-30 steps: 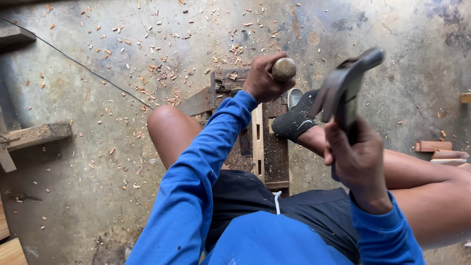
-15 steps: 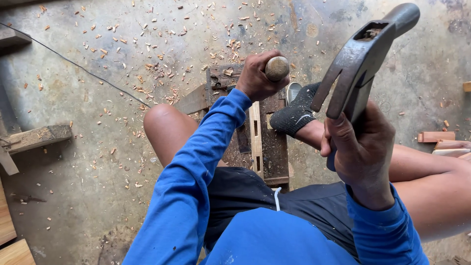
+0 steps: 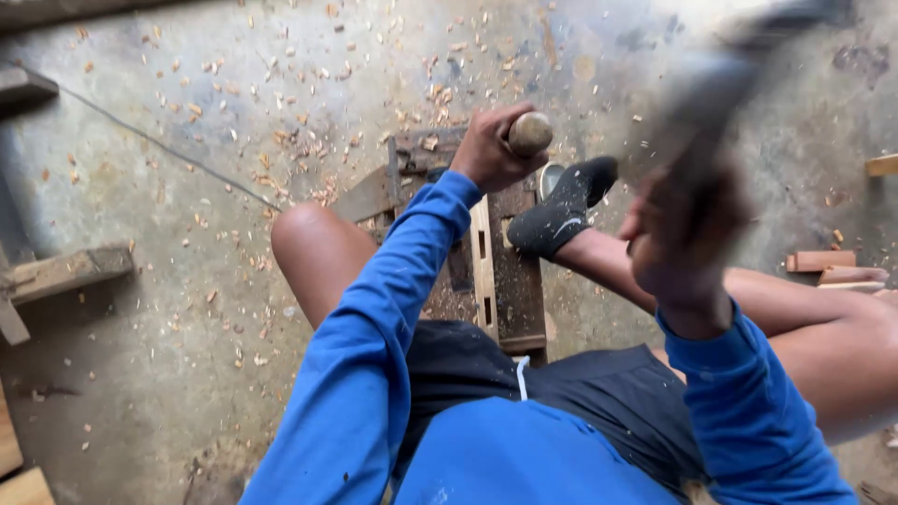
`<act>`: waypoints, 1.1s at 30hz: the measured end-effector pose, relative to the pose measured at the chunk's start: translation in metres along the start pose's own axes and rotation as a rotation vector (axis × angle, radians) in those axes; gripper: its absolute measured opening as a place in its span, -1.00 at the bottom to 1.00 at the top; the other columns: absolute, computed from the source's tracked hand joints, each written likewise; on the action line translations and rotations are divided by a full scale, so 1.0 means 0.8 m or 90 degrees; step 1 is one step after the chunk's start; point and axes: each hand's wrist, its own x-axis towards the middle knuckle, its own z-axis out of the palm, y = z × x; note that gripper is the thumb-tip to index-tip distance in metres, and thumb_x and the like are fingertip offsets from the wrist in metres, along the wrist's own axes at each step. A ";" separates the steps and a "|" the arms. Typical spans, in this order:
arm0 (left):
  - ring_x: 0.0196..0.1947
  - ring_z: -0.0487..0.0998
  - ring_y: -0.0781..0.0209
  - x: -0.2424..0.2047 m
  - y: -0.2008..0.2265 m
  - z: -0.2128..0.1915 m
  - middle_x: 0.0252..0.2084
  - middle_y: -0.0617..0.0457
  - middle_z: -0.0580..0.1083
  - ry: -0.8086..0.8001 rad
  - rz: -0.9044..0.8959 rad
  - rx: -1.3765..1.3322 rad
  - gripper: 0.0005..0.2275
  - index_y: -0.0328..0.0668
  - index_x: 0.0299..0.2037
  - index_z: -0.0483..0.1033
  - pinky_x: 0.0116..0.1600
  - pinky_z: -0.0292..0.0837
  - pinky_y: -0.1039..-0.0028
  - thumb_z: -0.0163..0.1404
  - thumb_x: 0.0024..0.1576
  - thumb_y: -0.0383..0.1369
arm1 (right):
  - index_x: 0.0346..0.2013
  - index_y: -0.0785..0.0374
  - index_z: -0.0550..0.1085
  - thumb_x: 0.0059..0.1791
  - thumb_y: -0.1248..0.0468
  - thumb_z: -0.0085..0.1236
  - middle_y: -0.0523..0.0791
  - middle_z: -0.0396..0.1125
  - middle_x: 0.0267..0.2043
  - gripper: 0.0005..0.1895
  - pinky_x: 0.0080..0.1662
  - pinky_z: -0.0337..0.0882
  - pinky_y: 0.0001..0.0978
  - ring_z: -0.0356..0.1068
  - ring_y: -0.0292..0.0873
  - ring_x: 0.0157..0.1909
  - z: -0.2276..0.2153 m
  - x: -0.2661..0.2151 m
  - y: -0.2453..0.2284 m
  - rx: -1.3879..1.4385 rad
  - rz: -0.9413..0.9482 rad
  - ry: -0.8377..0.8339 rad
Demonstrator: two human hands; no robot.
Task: Using a hammer and wooden pieces to assemble or shape parts for furniture.
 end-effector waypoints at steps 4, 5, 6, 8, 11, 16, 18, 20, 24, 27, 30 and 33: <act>-0.33 0.67 0.25 -0.004 0.001 -0.004 -0.32 0.00 0.61 -0.032 -0.041 -0.026 -0.69 -0.19 -0.16 0.52 -0.16 0.63 0.44 0.37 -0.02 -0.35 | -0.04 0.18 0.44 0.08 -0.12 0.22 -0.08 0.25 -0.36 -0.55 -0.36 0.25 -0.24 0.28 -0.15 -0.51 0.049 -0.009 0.056 0.555 -0.225 0.270; -0.35 0.64 0.22 0.001 0.001 -0.007 -0.32 -0.02 0.59 -0.020 -0.039 -0.029 -0.66 -0.20 -0.14 0.52 -0.19 0.59 0.42 0.36 -0.06 -0.36 | -0.06 0.25 0.44 0.13 -0.10 0.19 -0.01 0.28 -0.42 -0.55 -0.37 0.27 -0.22 0.36 0.02 -0.45 0.056 0.004 0.066 0.133 -0.200 0.108; -0.36 0.61 0.19 0.006 0.002 -0.009 -0.33 -0.03 0.58 -0.007 -0.037 -0.032 -0.64 -0.21 -0.12 0.53 -0.22 0.56 0.41 0.35 -0.10 -0.37 | -0.08 0.31 0.44 0.18 -0.08 0.16 0.06 0.31 -0.48 -0.54 -0.39 0.29 -0.19 0.45 0.20 -0.39 0.063 0.018 0.075 -0.288 -0.160 -0.048; -0.31 0.60 0.15 -0.034 0.001 0.002 -0.32 -0.03 0.55 -0.031 0.042 -0.064 -0.74 -0.15 -0.19 0.52 -0.19 0.54 0.38 0.32 -0.02 -0.41 | -0.12 0.30 0.44 0.15 -0.05 0.13 -0.01 0.31 -0.54 -0.58 -0.42 0.30 -0.25 0.43 -0.03 -0.46 0.043 0.012 0.030 -0.226 -0.106 -0.055; -0.26 0.56 0.06 -0.082 0.042 -0.001 -0.31 -0.05 0.51 -0.035 0.176 -0.036 -0.79 -0.12 -0.27 0.48 -0.16 0.48 0.28 0.29 -0.01 -0.41 | -0.21 0.29 0.43 0.12 -0.01 0.07 -0.10 0.30 -0.63 -0.62 -0.50 0.29 -0.36 0.37 -0.27 -0.59 0.033 -0.019 0.007 -0.060 0.029 -0.064; -0.32 0.60 0.10 -0.088 0.008 0.009 -0.36 -0.01 0.52 0.049 0.125 0.005 -0.76 -0.14 -0.27 0.48 -0.20 0.54 0.31 0.32 0.01 -0.35 | -0.31 0.31 0.34 0.18 -0.02 0.03 -0.17 0.22 -0.60 -0.57 -0.54 0.20 -0.50 0.24 -0.36 -0.63 0.046 -0.054 0.043 0.252 0.109 -0.049; -0.47 0.65 0.30 -0.039 -0.043 0.007 -0.47 0.05 0.58 0.111 -0.120 0.011 -0.82 -0.16 -0.34 0.53 -0.33 0.62 0.51 0.24 0.17 -0.28 | -0.21 0.24 0.35 0.13 -0.03 0.00 -0.19 0.22 -0.57 -0.63 -0.56 0.19 -0.52 0.23 -0.36 -0.64 0.056 -0.046 0.025 0.298 0.140 -0.002; -0.45 0.66 0.30 -0.003 -0.060 0.001 -0.43 0.04 0.60 0.164 -0.124 -0.010 -0.80 -0.19 -0.25 0.53 -0.31 0.64 0.51 0.25 0.11 -0.28 | -0.26 0.25 0.31 0.15 -0.05 -0.01 -0.18 0.22 -0.55 -0.60 -0.56 0.20 -0.51 0.24 -0.35 -0.64 0.062 -0.049 0.033 0.323 0.149 -0.008; -0.37 0.66 0.30 0.056 -0.126 -0.004 -0.34 0.01 0.62 0.269 -0.148 -0.076 -0.72 -0.25 -0.19 0.54 -0.22 0.66 0.48 0.32 0.01 -0.31 | -0.34 0.27 0.30 0.18 -0.09 -0.05 -0.15 0.22 -0.54 -0.52 -0.55 0.23 -0.50 0.25 -0.31 -0.64 0.077 -0.043 0.036 0.371 0.147 -0.013; -0.47 0.63 0.11 0.086 -0.141 -0.021 -0.41 -0.16 0.60 0.315 -0.422 -0.197 -0.70 -0.35 -0.25 0.51 -0.35 0.61 0.32 0.24 -0.04 -0.28 | -0.35 0.26 0.29 0.15 -0.12 -0.08 -0.15 0.22 -0.53 -0.51 -0.57 0.28 -0.48 0.25 -0.30 -0.65 0.082 -0.044 0.027 0.403 0.189 -0.005; -0.26 0.69 -0.09 0.096 -0.160 -0.020 -0.28 -0.20 0.63 0.352 -0.554 0.060 -0.57 -0.26 -0.16 0.48 -0.12 0.57 0.23 0.20 -0.10 -0.11 | -0.32 0.24 0.29 0.12 -0.13 -0.11 -0.14 0.22 -0.54 -0.53 -0.58 0.28 -0.47 0.22 -0.31 -0.67 0.085 -0.046 0.021 0.420 0.216 0.006; -0.13 0.61 -0.34 0.070 -0.261 0.013 -0.16 -0.38 0.56 0.341 -0.644 0.168 -0.49 -0.33 -0.03 0.41 -0.01 0.54 0.09 0.20 0.00 -0.06 | -0.38 0.29 0.27 0.17 -0.13 -0.14 -0.12 0.20 -0.55 -0.46 -0.58 0.31 -0.44 0.22 -0.30 -0.66 0.088 -0.057 0.045 0.455 0.221 -0.018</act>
